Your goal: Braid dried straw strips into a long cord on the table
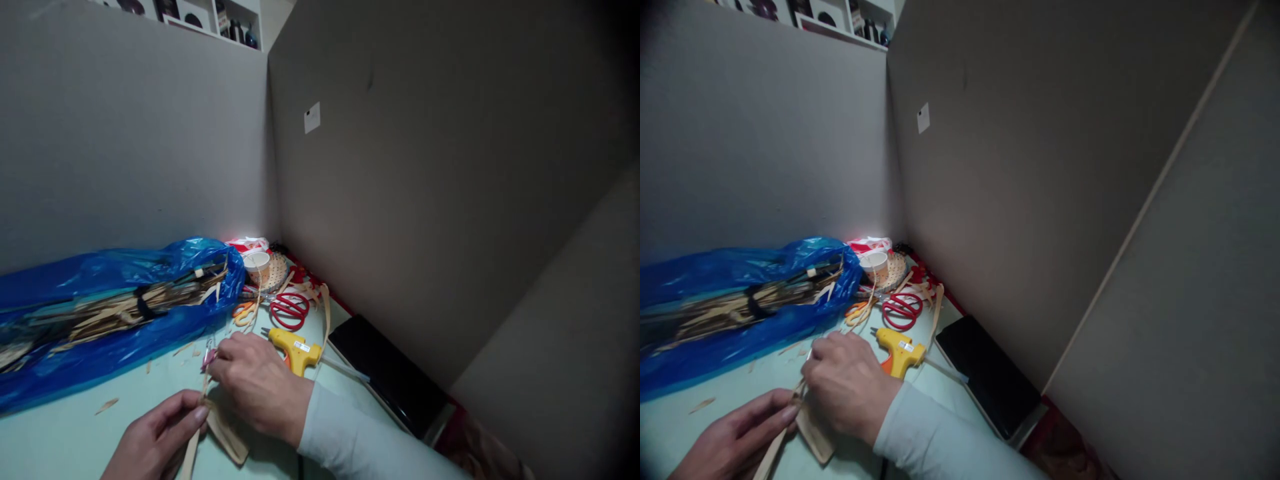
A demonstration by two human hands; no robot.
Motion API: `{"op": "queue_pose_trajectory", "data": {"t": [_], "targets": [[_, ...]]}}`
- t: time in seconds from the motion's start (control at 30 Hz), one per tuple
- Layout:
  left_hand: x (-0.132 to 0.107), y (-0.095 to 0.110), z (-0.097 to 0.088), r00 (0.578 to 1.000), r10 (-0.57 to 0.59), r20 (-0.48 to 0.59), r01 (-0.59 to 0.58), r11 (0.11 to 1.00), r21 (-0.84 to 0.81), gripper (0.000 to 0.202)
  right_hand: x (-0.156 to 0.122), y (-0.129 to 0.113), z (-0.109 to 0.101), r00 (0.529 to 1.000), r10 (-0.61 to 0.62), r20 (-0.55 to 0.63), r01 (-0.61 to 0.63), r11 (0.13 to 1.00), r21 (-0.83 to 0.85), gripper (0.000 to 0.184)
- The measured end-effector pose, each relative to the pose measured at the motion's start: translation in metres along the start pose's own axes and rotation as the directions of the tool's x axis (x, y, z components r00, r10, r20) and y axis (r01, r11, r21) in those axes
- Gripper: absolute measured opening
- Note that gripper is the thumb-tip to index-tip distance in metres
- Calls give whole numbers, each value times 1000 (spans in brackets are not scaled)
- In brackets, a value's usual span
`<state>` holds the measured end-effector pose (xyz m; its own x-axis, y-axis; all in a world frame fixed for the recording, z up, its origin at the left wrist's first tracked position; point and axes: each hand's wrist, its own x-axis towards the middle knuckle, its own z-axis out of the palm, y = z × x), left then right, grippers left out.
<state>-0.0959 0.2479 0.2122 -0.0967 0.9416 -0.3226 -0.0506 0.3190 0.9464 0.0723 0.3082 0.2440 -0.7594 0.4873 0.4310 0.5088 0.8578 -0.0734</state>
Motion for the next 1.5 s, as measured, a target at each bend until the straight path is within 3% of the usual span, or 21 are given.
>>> {"op": "queue_pose_trajectory", "data": {"t": [0.13, 0.23, 0.33, 0.4, 0.47, 0.53, 0.6, 0.7, 0.87, 1.03, 1.27, 1.5], "targets": [[-7, 4, 6, 990, -74, -116, 69, 996, -49, 44, -1, 1, -5, 964, 263, -34, -248, 940, 236, 18], [-7, 2, 7, 993, -16, -115, 2, 993, -117, 48, 2, 5, -16, 902, 432, -8, -372, 786, 495, 29], [-7, 2, 6, 991, 57, -119, -72, 989, -132, 51, 5, 9, -24, 878, 469, 94, -376, 557, 740, 42], [-8, 3, 4, 994, 55, -98, -68, 989, -130, 48, 5, 9, -23, 881, 454, 132, -345, 426, 836, 34], [-8, 6, 2, 998, 29, -48, -35, 990, -135, 43, 4, 6, -19, 880, 440, 177, -360, 375, 854, 20], [-8, 8, 1, 1000, -4, -16, 2, 989, -148, 40, 1, 1, -14, 870, 437, 230, -422, 418, 804, 21], [-7, 10, 0, 1000, -27, -5, 26, 986, -165, 38, -3, -6, -11, 868, 419, 265, -470, 528, 707, 24], [-6, 11, -1, 999, -39, 12, 41, 982, -182, 35, -7, -17, -11, 871, 386, 303, -491, 667, 561, 11], [-7, 11, -2, 999, -38, 27, 43, 978, -204, 32, -10, -31, -14, 850, 419, 319, -513, 796, 321, 15], [-9, 12, 1, 999, -48, 21, 52, 968, -245, 34, -11, -35, -14, 844, 412, 344, -488, 855, 175, 10], [-7, 11, 2, 997, -78, -19, 73, 975, -209, 37, -9, -34, -17, 853, 407, 325, -482, 854, 195, 7], [-5, 6, 0, 998, -57, -33, 49, 978, -202, 33, -9, -37, -11, 865, 395, 310, -445, 889, 111, 7]]}}
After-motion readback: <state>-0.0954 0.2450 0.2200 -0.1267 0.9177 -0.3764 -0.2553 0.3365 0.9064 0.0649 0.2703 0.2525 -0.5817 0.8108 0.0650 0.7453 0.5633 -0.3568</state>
